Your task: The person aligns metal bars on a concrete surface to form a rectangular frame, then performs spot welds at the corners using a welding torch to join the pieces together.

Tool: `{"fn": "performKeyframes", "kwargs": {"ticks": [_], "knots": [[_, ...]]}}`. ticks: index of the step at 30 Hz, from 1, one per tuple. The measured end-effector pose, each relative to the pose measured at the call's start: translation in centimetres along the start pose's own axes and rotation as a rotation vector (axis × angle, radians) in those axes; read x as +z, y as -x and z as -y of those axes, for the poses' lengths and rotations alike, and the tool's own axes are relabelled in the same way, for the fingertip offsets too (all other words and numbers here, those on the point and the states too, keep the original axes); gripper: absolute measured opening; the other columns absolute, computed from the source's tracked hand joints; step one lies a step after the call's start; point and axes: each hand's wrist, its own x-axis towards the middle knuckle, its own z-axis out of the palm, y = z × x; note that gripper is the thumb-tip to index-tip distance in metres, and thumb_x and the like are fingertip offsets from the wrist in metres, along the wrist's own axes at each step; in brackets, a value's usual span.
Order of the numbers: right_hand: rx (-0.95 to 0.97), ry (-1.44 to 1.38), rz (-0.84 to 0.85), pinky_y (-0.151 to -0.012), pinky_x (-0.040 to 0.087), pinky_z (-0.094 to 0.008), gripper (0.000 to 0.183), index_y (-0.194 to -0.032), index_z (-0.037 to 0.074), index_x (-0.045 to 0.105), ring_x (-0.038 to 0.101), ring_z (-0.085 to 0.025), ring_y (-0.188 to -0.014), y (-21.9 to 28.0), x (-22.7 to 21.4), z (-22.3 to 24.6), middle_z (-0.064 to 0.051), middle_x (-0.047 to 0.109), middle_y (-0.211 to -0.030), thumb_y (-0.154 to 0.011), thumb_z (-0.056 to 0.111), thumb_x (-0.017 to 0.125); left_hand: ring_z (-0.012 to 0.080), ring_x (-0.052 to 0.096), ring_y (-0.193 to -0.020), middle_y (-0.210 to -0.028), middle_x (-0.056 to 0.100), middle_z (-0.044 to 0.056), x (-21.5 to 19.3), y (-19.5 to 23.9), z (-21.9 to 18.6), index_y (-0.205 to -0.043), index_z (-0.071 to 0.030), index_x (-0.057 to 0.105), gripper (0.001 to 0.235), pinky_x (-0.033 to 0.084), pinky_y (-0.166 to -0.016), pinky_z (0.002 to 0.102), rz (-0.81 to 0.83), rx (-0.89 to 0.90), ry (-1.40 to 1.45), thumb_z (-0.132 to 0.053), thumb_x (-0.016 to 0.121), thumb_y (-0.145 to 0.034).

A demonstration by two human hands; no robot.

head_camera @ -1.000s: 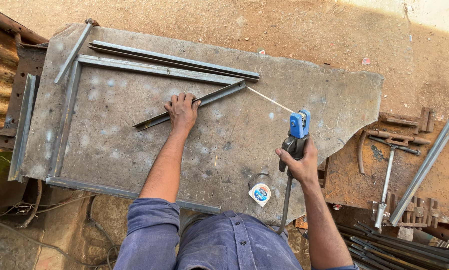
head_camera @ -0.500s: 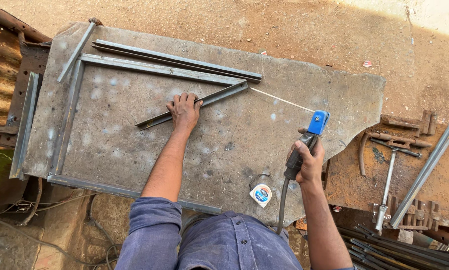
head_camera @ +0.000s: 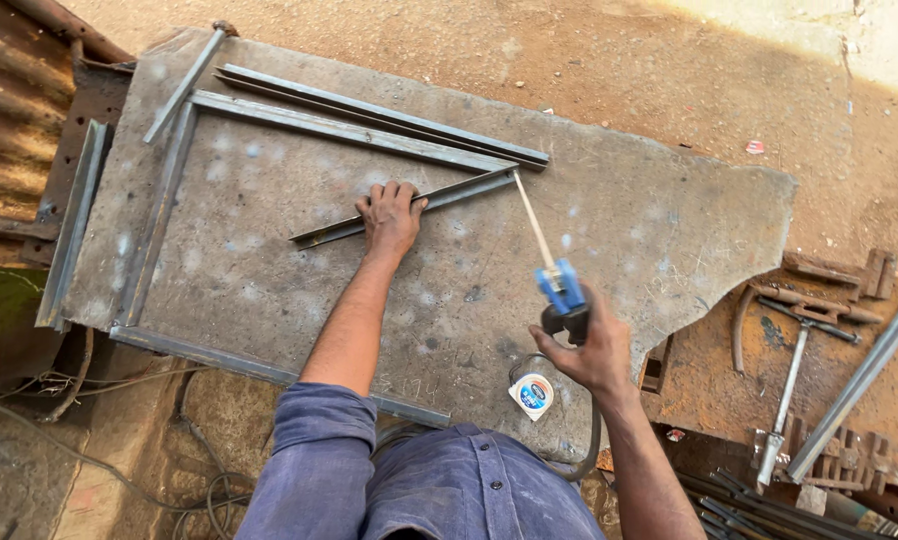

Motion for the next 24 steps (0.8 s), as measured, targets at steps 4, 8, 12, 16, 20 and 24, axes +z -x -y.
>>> {"fn": "performKeyframes", "kwargs": {"ticks": [4,8,12,16,20,24], "knots": [[0.194,-0.213,-0.055,-0.069,0.068,-0.038,0.064,-0.125,-0.001,0.055,0.077,-0.023,-0.071,-0.1,-0.4,-1.0,-0.013,0.074,-0.087,-0.077,0.029,0.086,0.0256,0.052,-0.112,-0.115,0.065,0.005,-0.3,0.0,-0.4,-0.112,-0.017,0.071,0.027,0.03,-0.102,0.052,0.035,-0.016,0.025,-0.04,0.067,-0.097],[0.074,-0.374,-0.18,-0.074,0.061,-0.032,0.059,-0.12,0.0,0.055,0.072,-0.017,-0.077,0.3,-0.2,-1.7,-0.008,0.072,-0.09,-0.076,0.02,0.088,0.0286,0.052,-0.114,-0.117,0.064,0.009,-1.1,-0.3,-0.7,-0.114,-0.016,0.07,0.033,0.034,-0.097,0.054,0.107,-0.047,-0.063,-0.046,0.064,-0.1],[0.155,-0.404,-0.186,-0.07,0.057,-0.031,0.053,-0.119,-0.001,0.057,0.067,-0.016,-0.075,0.2,0.8,-1.2,-0.007,0.068,-0.089,-0.078,0.014,0.087,0.0309,0.053,-0.117,-0.114,0.065,0.009,-1.4,0.2,-0.8,-0.11,-0.017,0.07,0.03,0.037,-0.096,0.058,-0.014,-0.044,-0.016,-0.043,0.068,-0.094],[0.25,-0.496,-0.228,-0.065,0.055,-0.031,0.061,-0.132,0.0,0.057,0.065,-0.017,-0.072,0.7,1.9,0.6,-0.006,0.065,-0.09,-0.078,0.013,0.084,0.0291,0.054,-0.117,-0.116,0.065,0.007,-0.7,0.4,-0.3,-0.108,-0.016,0.07,0.027,0.038,-0.099,0.056,-0.035,-0.037,0.064,-0.04,0.067,-0.096],[0.227,-0.513,-0.25,-0.075,0.057,-0.03,0.068,-0.142,-0.001,0.056,0.066,-0.014,-0.084,0.6,3.1,2.0,-0.006,0.065,-0.098,-0.082,0.013,0.084,0.0283,0.055,-0.116,-0.116,0.065,0.008,-0.6,0.0,-0.5,-0.108,-0.016,0.07,0.028,0.037,-0.099,0.055,0.022,-0.024,0.064,-0.042,0.067,-0.097],[0.272,-0.413,-0.279,-0.073,0.056,-0.031,0.067,-0.14,-0.002,0.055,0.066,-0.017,-0.08,0.9,4.5,3.2,-0.007,0.065,-0.095,-0.081,0.013,0.084,0.0313,0.054,-0.114,-0.113,0.064,0.011,-3.5,-0.5,2.0,-0.111,-0.013,0.07,0.043,0.036,-0.097,0.057,0.041,0.068,0.244,-0.044,0.079,-0.084]]}}
